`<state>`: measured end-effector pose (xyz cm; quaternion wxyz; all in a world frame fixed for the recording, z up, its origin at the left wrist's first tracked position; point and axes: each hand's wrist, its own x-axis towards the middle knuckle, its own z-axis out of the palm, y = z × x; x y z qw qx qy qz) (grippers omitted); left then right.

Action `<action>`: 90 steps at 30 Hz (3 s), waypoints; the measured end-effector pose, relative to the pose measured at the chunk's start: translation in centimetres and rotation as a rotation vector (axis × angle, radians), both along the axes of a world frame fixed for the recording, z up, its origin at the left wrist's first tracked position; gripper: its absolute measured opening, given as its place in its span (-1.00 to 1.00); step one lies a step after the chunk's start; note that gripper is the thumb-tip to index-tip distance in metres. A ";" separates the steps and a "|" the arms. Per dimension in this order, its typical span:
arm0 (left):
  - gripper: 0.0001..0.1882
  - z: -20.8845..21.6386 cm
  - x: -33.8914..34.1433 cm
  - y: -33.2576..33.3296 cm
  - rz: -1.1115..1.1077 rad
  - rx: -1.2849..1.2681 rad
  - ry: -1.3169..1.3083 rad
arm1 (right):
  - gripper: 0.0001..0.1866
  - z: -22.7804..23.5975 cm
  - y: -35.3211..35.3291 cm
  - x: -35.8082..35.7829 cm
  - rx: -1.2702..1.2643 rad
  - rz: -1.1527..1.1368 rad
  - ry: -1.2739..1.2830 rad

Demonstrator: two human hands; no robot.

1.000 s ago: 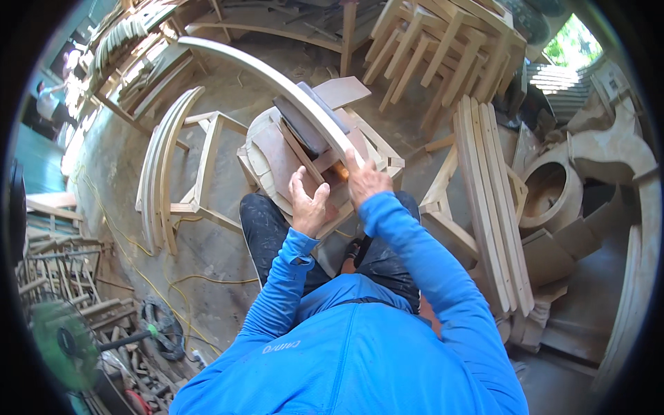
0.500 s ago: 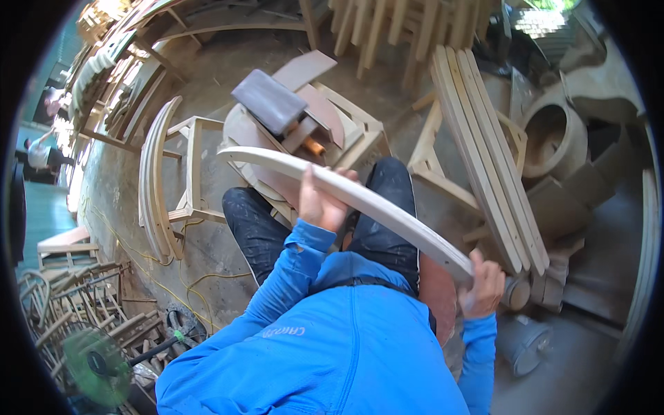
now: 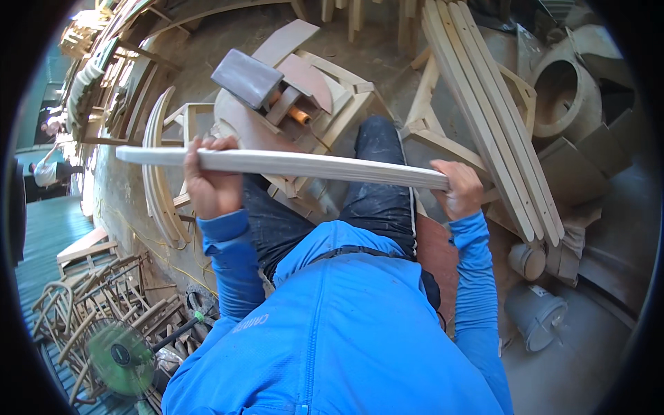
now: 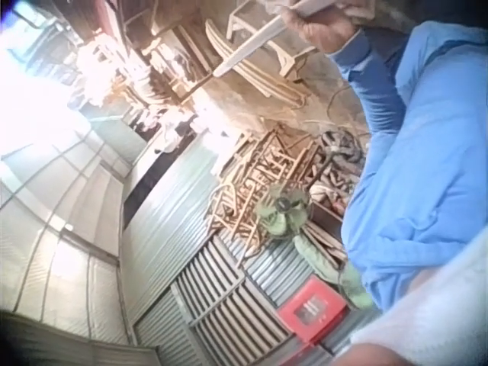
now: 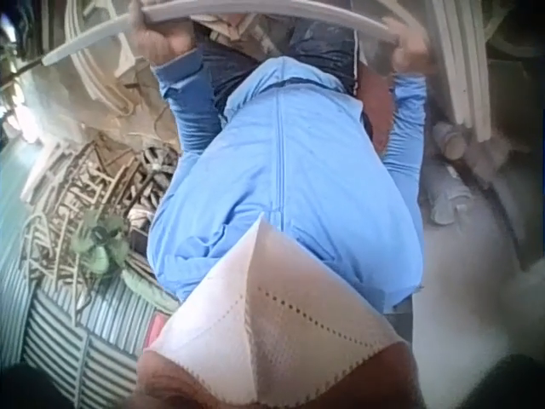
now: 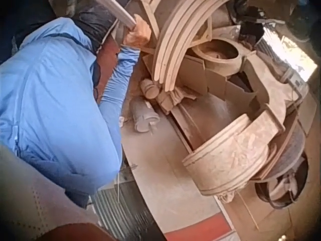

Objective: Sanding curved wooden furniture parts using a belt sander and handheld sandpaper.

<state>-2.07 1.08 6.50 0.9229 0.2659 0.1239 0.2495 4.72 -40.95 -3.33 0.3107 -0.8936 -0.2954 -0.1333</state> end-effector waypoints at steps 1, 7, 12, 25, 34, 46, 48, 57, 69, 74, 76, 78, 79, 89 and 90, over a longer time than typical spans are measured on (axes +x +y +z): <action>-0.87 -0.9 0.1 1.5 -0.029 -0.120 -0.040 | -0.51 0.5 0.4 0.3 -0.016 0.048 0.014; -0.79 -4.4 -1.5 6.9 0.134 -0.229 0.207 | -0.49 1.2 0.8 0.8 0.087 0.134 0.263; -0.79 -4.6 0.3 5.3 0.177 -0.221 0.281 | -0.34 0.9 -1.2 -0.2 0.197 0.020 0.429; -0.81 -3.0 1.6 6.8 0.060 -0.149 0.208 | -0.31 0.2 -1.1 -0.5 0.299 0.092 0.523; -0.77 -2.5 1.0 6.6 0.129 -0.226 0.170 | -0.31 0.9 -1.4 -0.2 0.572 0.109 0.795; -0.59 -0.1 4.0 -3.8 -0.397 0.005 -0.117 | -0.38 2.2 4.3 -1.4 0.305 0.454 0.696; -0.50 0.3 5.4 -8.7 -0.460 0.265 0.028 | -0.40 2.2 4.9 -2.4 0.431 0.332 0.632; -0.49 -2.6 3.5 -7.2 -0.435 0.624 0.347 | -0.38 -2.3 -7.6 -1.0 -0.041 -0.413 0.245; -0.51 -4.0 1.8 -7.9 -0.427 0.648 0.457 | -0.37 -6.7 -15.8 0.3 -0.205 -0.637 0.309; -0.50 -4.5 2.2 -7.8 -0.446 0.681 0.470 | -0.34 -8.3 -18.1 2.0 -0.285 -0.762 0.270; -0.51 -5.0 2.4 -7.6 -0.465 0.688 0.462 | -0.33 -9.4 -19.0 3.9 -0.272 -0.836 0.283; -0.51 -5.0 2.6 -7.8 -0.477 0.703 0.456 | -0.32 -10.4 -19.3 5.4 -0.251 -0.904 0.298; -0.51 -4.6 2.7 -8.2 -0.484 0.717 0.462 | -0.23 -11.0 -19.0 6.1 -0.278 -0.888 0.181; -0.55 -4.7 1.3 -6.5 -0.489 0.725 0.487 | 0.32 -10.5 -21.0 11.6 -0.393 -0.956 0.401; -0.55 -4.9 1.0 -6.0 -0.462 0.732 0.497 | 0.32 -9.8 -20.6 11.9 -0.405 -0.962 0.430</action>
